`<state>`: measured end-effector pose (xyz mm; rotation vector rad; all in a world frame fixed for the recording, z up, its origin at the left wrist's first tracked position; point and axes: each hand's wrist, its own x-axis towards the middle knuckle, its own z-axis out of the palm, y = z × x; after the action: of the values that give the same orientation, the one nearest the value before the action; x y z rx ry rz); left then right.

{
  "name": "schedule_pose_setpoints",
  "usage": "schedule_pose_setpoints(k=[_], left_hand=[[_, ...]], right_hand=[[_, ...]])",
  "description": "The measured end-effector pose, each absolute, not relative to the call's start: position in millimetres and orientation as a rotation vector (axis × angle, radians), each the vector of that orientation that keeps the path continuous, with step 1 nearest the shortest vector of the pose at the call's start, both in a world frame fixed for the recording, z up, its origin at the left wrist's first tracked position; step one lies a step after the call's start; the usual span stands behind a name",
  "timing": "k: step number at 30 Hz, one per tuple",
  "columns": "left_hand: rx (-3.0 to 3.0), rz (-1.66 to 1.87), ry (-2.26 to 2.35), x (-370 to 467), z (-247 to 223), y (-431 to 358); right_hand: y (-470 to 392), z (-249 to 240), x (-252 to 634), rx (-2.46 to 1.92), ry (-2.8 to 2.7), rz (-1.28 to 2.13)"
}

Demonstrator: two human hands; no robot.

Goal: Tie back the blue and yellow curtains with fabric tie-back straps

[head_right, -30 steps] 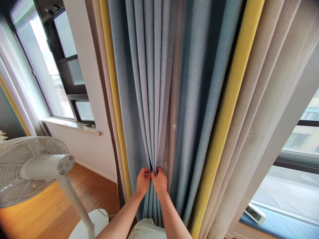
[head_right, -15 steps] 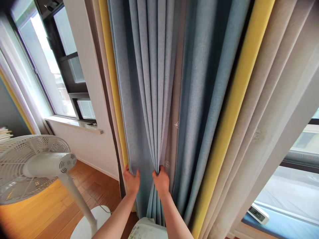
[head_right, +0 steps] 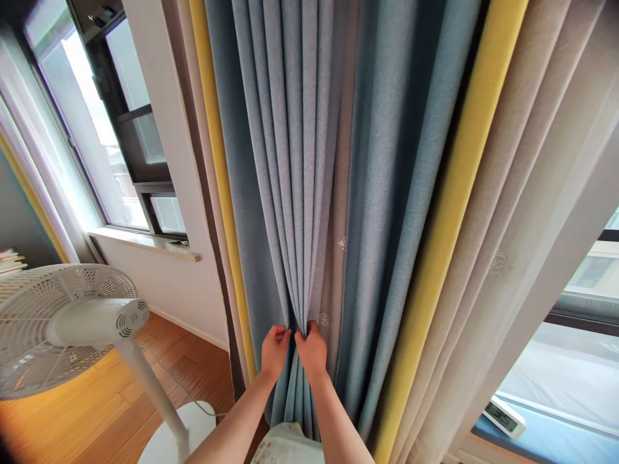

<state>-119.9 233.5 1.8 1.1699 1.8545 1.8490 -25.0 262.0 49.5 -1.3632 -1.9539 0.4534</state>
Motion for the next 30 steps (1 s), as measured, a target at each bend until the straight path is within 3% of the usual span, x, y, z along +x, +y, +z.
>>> schedule_pose_setpoints(k=[13,17,19,23,30], left_hand=[[1.584,1.828,1.776,-118.6,4.2,218.6],[0.932,2.11,2.262,-163.3,3.8,227.6],[0.681,2.051,2.38,-190.9,5.9,233.1],[0.801,1.827,2.254,-224.3,9.0,236.0],[1.08,1.755,2.075,-180.4,2.0,235.5]], right_hand=[[259.6,50.9,-30.4,-1.397,-2.021,0.308],[259.0,52.7,-29.1,-1.416,-2.067,0.271],[258.6,52.2,-27.8,-1.418,-2.075,0.273],[259.6,49.3,-25.6,-1.382,-2.082,0.28],[264.0,46.4,-31.8,-1.32,-2.044,0.304]])
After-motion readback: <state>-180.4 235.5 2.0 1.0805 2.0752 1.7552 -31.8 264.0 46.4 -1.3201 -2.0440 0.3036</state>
